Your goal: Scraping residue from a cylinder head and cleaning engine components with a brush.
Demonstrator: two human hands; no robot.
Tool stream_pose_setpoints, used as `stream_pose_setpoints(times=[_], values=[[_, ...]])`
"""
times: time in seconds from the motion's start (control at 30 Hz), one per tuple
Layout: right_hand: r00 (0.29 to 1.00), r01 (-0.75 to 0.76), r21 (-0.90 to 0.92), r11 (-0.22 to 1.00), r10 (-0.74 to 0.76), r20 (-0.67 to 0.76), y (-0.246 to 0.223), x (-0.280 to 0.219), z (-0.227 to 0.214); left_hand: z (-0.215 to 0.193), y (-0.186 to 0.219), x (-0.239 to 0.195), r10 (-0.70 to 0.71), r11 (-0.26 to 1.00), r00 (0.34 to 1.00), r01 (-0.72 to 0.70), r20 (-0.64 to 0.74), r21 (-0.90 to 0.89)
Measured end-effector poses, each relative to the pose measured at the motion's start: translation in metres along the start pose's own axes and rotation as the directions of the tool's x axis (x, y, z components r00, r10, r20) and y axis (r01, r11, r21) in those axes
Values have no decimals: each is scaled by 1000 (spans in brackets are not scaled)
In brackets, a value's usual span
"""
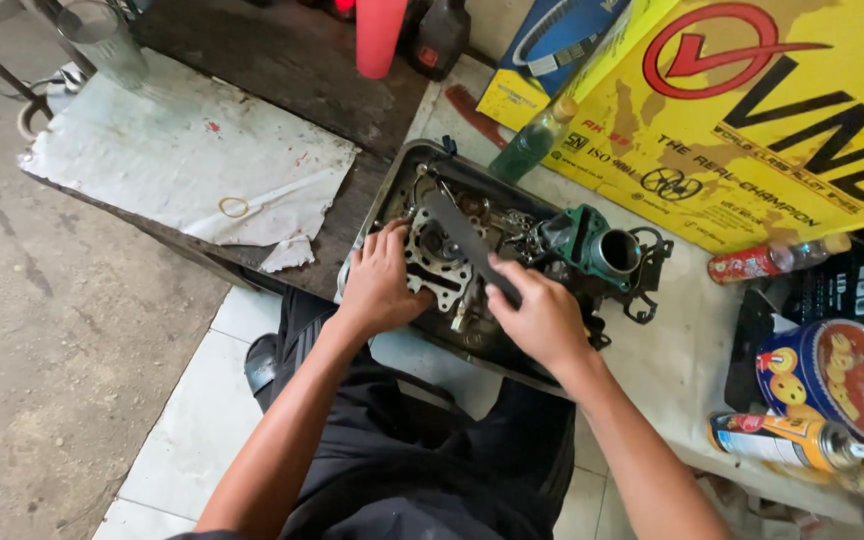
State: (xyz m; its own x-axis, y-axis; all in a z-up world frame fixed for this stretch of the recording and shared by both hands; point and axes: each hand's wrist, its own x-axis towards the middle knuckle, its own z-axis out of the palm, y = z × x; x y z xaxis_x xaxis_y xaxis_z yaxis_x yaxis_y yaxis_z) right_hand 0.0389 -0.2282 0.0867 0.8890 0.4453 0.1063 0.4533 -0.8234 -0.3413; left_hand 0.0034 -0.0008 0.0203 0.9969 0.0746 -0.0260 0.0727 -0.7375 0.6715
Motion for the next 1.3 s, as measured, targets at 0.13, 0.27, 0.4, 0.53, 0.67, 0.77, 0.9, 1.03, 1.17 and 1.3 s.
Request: stream_pose_setpoints(times=[0.13,0.27,0.4,0.53,0.67,0.77,0.9,1.03,1.17,1.3], values=[[999,53,51,997,-52,-11,-16,-9,-2,-1,-7,2,-12,999,1000,13,-9,48],[999,-6,42,999,4,48,-29,-42,-12,8,-10,0,5,999,1000,-5,-5,36],[990,-129,-32,991,131,57,-24,-41,5,5,-7,1,4,999,1000,-3,-12,49],[983,-183,-3,983,183,33,-24,15,16,5,-7,0,16,998,999,-14,-28,67],[972,-211,4,977,209,104,-27,38,17,5,-4,3,2,999,1000,-1,-21,33],[972,-206,10,979,203,121,-44,6,2,4,-5,-2,2,1000,1000,-2,-24,4],[976,-194,-37,980,197,97,-57,-59,-12,-1,-3,-2,29,998,999,-31,-40,-61],[995,-93,-37,995,92,-30,-59,-57,-12,12,-12,-3,165,986,966,-168,-199,-1],[966,-256,21,966,255,42,-42,-5,3,-2,-3,-6,61,993,996,-68,-69,-96],[976,-217,35,976,217,3,-42,14,12,-5,-1,-6,82,989,995,-89,-65,-118]])
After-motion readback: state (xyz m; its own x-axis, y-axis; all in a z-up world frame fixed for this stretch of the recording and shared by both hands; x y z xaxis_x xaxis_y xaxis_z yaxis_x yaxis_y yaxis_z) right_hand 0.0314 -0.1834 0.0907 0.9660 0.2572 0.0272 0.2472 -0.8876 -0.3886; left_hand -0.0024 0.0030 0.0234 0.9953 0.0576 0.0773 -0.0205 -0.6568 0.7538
